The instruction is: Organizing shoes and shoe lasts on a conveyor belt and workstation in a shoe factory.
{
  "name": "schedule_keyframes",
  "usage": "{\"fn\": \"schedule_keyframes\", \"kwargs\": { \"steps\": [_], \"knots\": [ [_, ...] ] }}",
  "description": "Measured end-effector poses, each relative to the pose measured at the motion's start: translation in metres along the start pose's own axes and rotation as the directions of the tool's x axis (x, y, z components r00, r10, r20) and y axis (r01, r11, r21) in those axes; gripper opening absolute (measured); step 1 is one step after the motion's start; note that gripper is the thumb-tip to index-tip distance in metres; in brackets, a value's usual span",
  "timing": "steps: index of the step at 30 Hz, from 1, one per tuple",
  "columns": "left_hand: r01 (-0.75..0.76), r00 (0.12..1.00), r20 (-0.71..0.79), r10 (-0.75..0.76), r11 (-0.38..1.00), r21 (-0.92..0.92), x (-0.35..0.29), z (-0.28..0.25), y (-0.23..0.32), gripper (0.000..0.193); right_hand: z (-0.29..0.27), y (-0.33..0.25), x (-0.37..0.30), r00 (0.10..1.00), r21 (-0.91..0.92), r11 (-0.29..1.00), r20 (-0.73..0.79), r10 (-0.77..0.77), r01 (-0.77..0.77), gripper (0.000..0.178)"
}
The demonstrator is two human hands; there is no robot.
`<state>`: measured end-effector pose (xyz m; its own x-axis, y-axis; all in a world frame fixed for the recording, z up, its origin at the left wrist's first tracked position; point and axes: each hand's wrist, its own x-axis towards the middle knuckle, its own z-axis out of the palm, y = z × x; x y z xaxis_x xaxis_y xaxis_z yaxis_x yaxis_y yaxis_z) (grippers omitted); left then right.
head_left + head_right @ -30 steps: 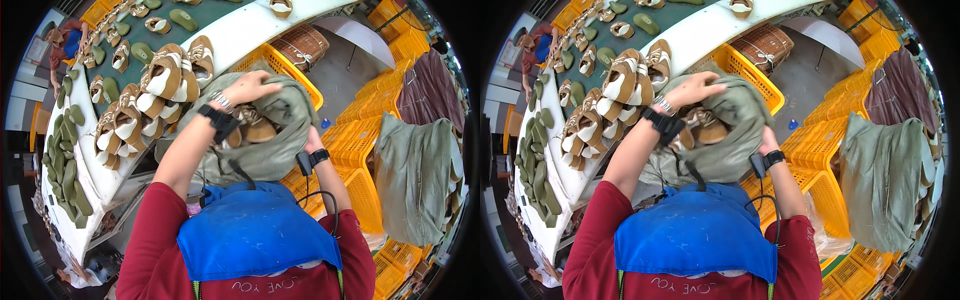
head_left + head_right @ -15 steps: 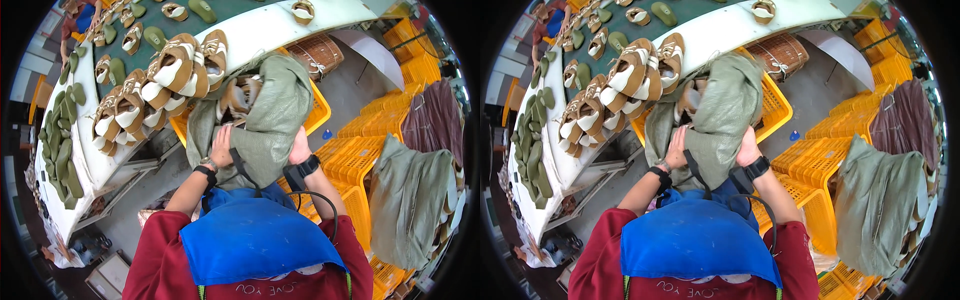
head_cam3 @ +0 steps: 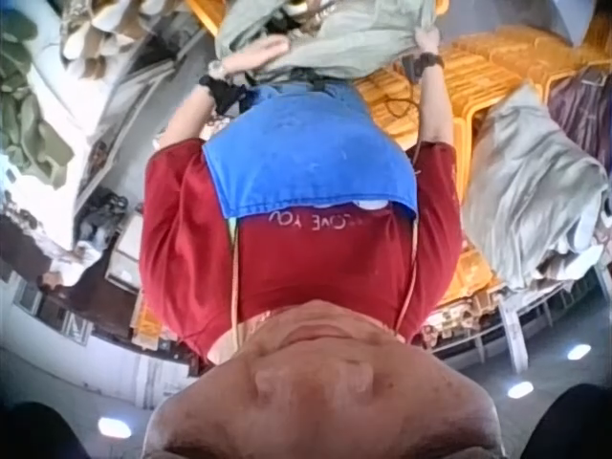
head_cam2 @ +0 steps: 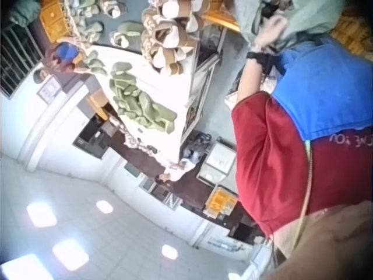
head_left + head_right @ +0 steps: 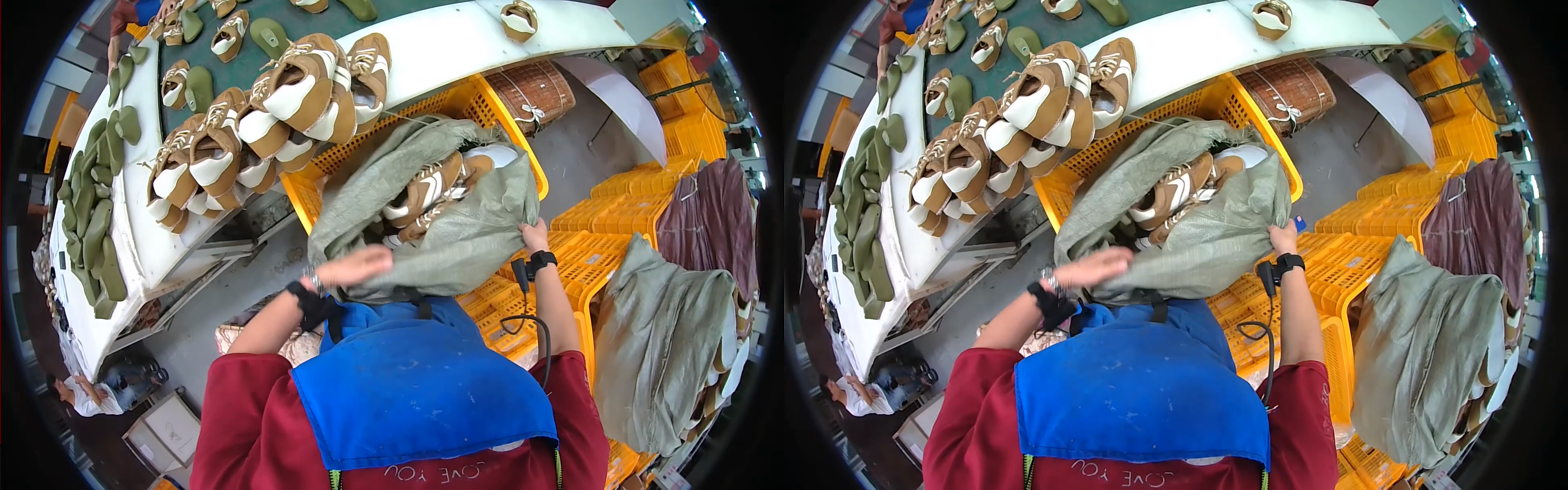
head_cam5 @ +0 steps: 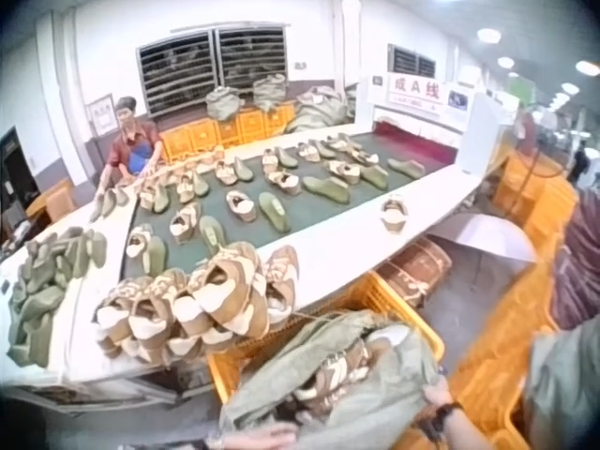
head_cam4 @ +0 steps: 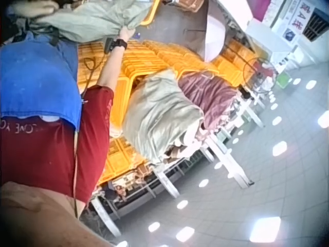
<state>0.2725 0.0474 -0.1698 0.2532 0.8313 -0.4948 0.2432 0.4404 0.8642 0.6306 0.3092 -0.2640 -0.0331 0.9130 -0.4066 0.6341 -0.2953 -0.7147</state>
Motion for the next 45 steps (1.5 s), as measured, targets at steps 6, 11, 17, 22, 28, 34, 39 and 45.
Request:
{"fn": "schedule_keyframes", "kwargs": {
  "steps": [6,11,17,22,28,34,39,45],
  "knots": [
    [0.480,0.766,-0.626,-0.146,0.778,0.406,0.048,-0.065,-0.065,0.087,0.023,-0.132,-0.060,0.557,-0.671,0.247,0.294,-0.777,0.699,0.051],
    [0.445,0.761,-0.625,-0.175,0.842,0.306,0.051,-0.096,-0.084,0.092,0.092,-0.141,-0.117,0.287,-0.176,0.249,0.789,-0.542,0.952,0.026],
    [0.655,0.575,-0.737,-0.356,0.739,0.155,-0.007,-0.141,-0.120,0.089,0.001,0.014,-0.157,0.533,-0.397,0.560,0.841,-0.096,0.727,0.028],
    [0.321,0.693,-0.710,0.126,0.827,0.461,-0.038,-0.112,-0.110,0.071,0.024,-0.039,-0.142,0.589,-0.321,0.628,0.760,-0.275,0.709,0.032],
    [0.134,0.891,-0.452,0.034,0.933,0.333,-0.128,-0.067,-0.044,0.048,0.068,-0.133,-0.160,0.526,-0.187,0.545,0.631,-0.571,0.817,0.037],
    [0.470,0.876,-0.264,-0.403,0.833,0.290,-0.266,-0.096,-0.110,0.048,0.111,-0.121,-0.230,0.530,0.063,0.906,0.794,-0.300,0.418,0.015],
    [0.584,0.811,-0.237,-0.536,0.768,0.262,-0.395,-0.161,-0.231,0.053,0.181,-0.069,-0.316,0.333,-0.080,0.984,0.943,0.023,0.157,0.013],
    [0.652,0.722,-0.461,-0.517,0.730,0.204,-0.485,-0.215,-0.282,0.042,0.289,-0.058,-0.370,0.471,-0.303,0.888,0.874,0.116,0.345,0.021]
  ]
}}
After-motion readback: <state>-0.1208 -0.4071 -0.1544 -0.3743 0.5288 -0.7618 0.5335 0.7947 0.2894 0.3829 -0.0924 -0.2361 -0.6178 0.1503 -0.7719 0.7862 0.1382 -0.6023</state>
